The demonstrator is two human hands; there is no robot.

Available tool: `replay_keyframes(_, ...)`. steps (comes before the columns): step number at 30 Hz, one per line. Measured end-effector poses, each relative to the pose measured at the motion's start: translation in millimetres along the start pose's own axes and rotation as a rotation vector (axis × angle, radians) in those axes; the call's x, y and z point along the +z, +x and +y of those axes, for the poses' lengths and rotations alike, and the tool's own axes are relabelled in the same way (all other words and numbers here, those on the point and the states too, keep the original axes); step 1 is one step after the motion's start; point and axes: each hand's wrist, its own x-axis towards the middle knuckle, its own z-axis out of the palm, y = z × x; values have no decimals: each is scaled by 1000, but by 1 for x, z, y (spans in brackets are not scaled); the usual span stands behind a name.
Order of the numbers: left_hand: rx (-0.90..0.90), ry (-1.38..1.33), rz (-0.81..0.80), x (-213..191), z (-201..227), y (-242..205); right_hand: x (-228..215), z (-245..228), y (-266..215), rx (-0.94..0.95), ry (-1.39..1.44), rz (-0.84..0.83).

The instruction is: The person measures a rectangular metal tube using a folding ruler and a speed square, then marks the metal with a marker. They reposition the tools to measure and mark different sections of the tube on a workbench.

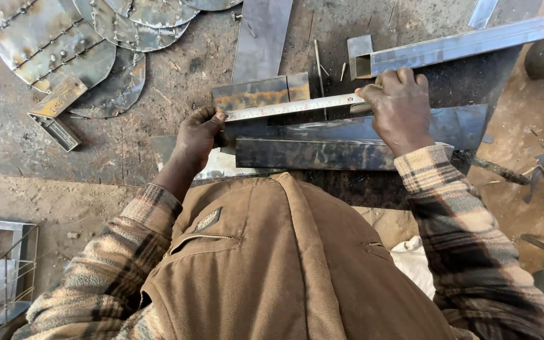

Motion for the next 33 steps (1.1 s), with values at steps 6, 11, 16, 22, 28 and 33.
replay_keyframes(6, 2, 20, 28, 4, 3, -6, 1, -3, 1, 28, -6, 36)
replay_keyframes(11, -27, 40, 23, 14, 23, -18, 9, -1, -5, 39, -14, 40)
replay_keyframes(16, -68, 75, 5, 21, 43, -34, 3, -9, -6, 71, 11, 66)
replay_keyframes(22, -49, 68, 14, 24, 34, -27, -2, -14, -4, 94, -31, 58)
replay_keyframes(28, 114, 109, 100, 18, 35, -4, 0, -18, -2, 99, -63, 87)
replay_keyframes(33, 54, 112, 30, 8, 30, 14, -2, -21, -3, 129, 9, 11)
